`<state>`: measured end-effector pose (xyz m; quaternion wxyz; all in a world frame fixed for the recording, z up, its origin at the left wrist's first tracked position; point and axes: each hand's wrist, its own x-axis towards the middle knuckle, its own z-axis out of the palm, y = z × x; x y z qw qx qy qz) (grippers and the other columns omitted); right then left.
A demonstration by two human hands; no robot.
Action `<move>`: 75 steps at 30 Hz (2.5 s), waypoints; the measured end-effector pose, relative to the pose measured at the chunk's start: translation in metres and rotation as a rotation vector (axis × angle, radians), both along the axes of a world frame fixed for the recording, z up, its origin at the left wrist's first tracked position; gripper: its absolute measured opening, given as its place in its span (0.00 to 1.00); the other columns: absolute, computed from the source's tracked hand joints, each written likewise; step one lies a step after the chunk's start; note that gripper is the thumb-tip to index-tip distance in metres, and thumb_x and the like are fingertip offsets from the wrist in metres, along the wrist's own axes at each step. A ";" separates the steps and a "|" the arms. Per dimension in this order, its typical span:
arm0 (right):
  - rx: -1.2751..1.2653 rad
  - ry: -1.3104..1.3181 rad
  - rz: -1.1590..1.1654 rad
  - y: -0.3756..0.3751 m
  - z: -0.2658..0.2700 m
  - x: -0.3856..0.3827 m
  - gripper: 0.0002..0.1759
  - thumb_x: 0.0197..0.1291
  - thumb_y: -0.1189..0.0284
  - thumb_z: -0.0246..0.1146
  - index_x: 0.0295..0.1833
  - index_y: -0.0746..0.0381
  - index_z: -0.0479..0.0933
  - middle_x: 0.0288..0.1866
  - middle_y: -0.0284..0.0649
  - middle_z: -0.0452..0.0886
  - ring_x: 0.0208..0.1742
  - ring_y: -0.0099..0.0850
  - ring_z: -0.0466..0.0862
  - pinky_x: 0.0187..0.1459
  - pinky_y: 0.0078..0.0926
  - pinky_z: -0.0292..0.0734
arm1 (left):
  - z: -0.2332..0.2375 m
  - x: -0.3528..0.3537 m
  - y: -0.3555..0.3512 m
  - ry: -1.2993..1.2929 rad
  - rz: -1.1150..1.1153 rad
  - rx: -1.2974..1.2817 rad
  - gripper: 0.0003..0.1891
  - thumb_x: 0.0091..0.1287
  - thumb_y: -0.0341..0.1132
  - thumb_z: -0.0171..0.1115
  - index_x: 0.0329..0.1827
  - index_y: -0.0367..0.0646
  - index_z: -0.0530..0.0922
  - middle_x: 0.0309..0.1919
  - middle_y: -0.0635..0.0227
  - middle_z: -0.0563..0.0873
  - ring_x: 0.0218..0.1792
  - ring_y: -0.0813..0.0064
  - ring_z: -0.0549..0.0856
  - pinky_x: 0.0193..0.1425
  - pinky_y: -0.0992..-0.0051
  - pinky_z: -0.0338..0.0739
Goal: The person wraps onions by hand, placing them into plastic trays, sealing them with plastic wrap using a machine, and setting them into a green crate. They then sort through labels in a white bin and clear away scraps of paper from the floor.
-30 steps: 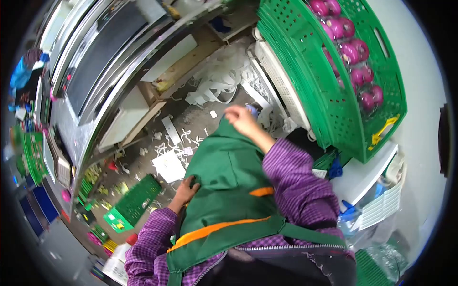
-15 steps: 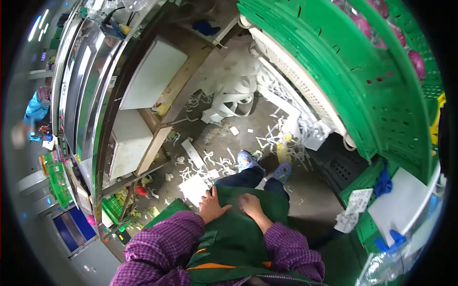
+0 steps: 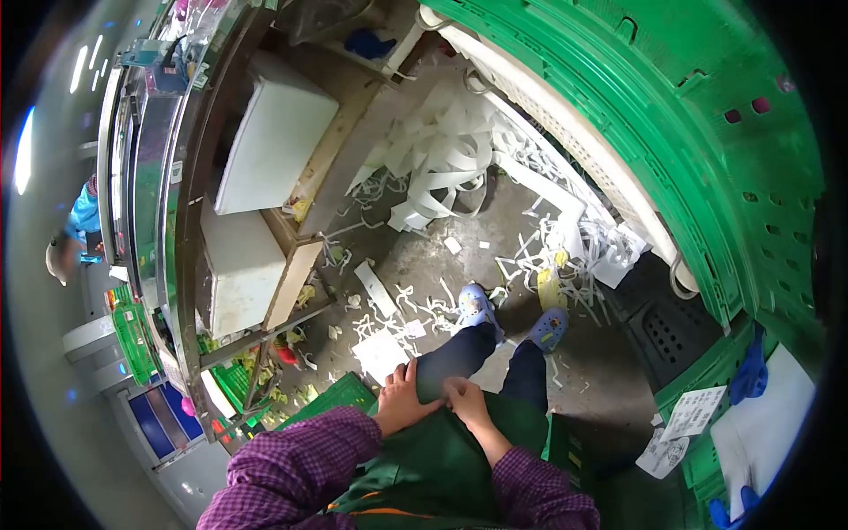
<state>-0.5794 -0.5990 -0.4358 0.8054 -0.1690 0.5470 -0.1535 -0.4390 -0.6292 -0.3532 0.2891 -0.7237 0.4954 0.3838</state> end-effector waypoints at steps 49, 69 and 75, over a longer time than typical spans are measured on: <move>-0.033 0.576 0.657 0.089 0.193 -0.149 0.41 0.61 0.40 0.47 0.71 0.56 0.58 0.72 0.57 0.55 0.71 0.55 0.56 0.70 0.46 0.53 | 0.016 0.046 0.078 0.542 -0.068 0.045 0.43 0.60 0.59 0.57 0.69 0.35 0.60 0.63 0.37 0.64 0.65 0.43 0.64 0.68 0.59 0.61; 0.033 0.612 -0.528 0.212 0.209 -0.015 0.40 0.65 0.45 0.43 0.67 0.68 0.61 0.70 0.53 0.61 0.69 0.46 0.63 0.68 0.35 0.58 | 0.021 0.010 -0.090 0.586 -0.938 0.326 0.36 0.64 0.57 0.53 0.63 0.32 0.68 0.61 0.46 0.73 0.62 0.52 0.72 0.66 0.65 0.65; 0.137 0.432 -1.188 0.235 0.256 0.081 0.32 0.68 0.52 0.46 0.66 0.67 0.63 0.65 0.50 0.68 0.62 0.39 0.71 0.62 0.33 0.65 | 0.013 0.027 -0.114 0.678 -1.082 0.425 0.34 0.61 0.57 0.55 0.57 0.33 0.74 0.54 0.47 0.79 0.56 0.54 0.78 0.61 0.66 0.69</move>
